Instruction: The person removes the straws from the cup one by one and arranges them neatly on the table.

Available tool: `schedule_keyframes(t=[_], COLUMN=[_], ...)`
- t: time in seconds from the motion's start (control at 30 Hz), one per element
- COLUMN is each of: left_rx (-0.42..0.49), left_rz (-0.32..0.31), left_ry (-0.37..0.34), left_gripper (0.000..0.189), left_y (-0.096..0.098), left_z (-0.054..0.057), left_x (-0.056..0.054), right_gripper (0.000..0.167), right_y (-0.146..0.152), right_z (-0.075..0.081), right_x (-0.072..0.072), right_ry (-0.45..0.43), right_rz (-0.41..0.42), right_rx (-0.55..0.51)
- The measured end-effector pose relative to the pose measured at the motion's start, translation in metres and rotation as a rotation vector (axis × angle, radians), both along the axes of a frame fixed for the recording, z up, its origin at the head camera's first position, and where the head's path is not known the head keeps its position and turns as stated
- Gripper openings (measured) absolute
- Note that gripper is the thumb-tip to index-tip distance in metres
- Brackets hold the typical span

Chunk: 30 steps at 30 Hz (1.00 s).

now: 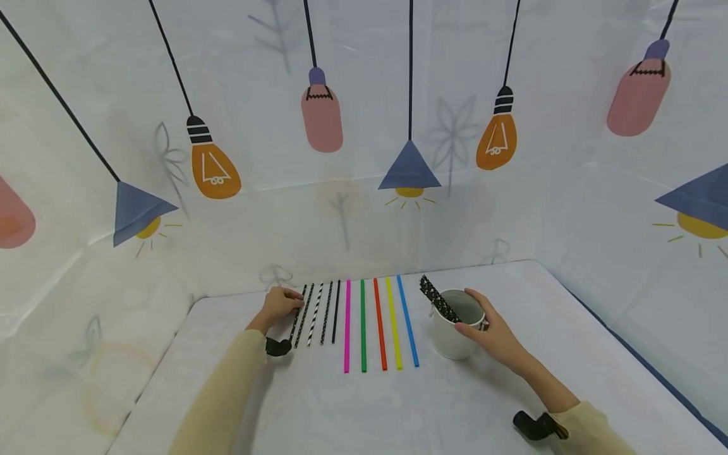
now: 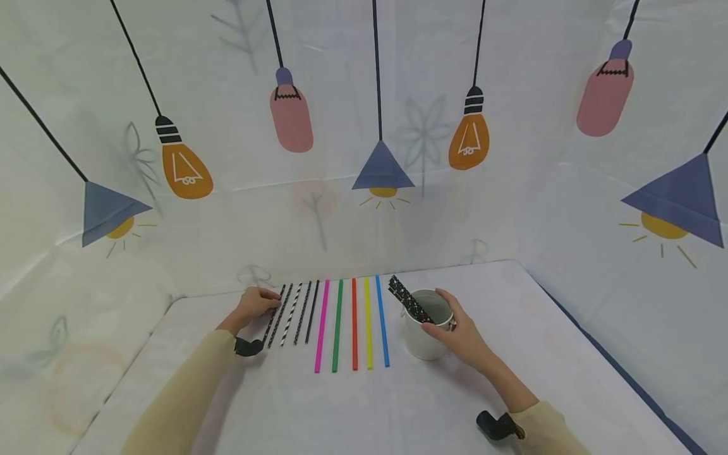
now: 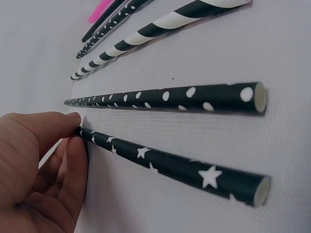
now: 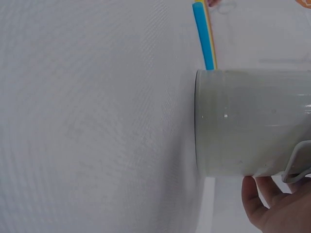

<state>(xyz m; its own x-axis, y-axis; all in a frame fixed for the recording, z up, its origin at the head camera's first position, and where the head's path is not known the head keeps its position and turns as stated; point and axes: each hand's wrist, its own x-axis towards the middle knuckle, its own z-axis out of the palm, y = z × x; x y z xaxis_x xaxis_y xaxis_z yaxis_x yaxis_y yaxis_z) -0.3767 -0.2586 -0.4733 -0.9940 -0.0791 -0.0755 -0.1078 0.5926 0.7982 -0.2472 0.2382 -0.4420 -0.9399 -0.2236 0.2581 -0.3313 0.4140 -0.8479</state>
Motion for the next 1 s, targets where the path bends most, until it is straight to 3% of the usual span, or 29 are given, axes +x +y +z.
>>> schedule_keyframes(t=[0.73, 1.0], left_rx=[0.040, 0.064], left_rz=[-0.030, -0.055], left_ry=[0.000, 0.112], left_gripper=[0.023, 0.027], left_y=[-0.001, 0.004], left_z=[0.006, 0.014], left_x=[0.009, 0.017], right_gripper=[0.079, 0.078], right_y=[0.001, 0.002], right_z=[-0.005, -0.001], right_x=[0.000, -0.001], right_ry=[-0.025, 0.001], right_rz=[-0.016, -0.005], right_rx=[0.000, 0.012])
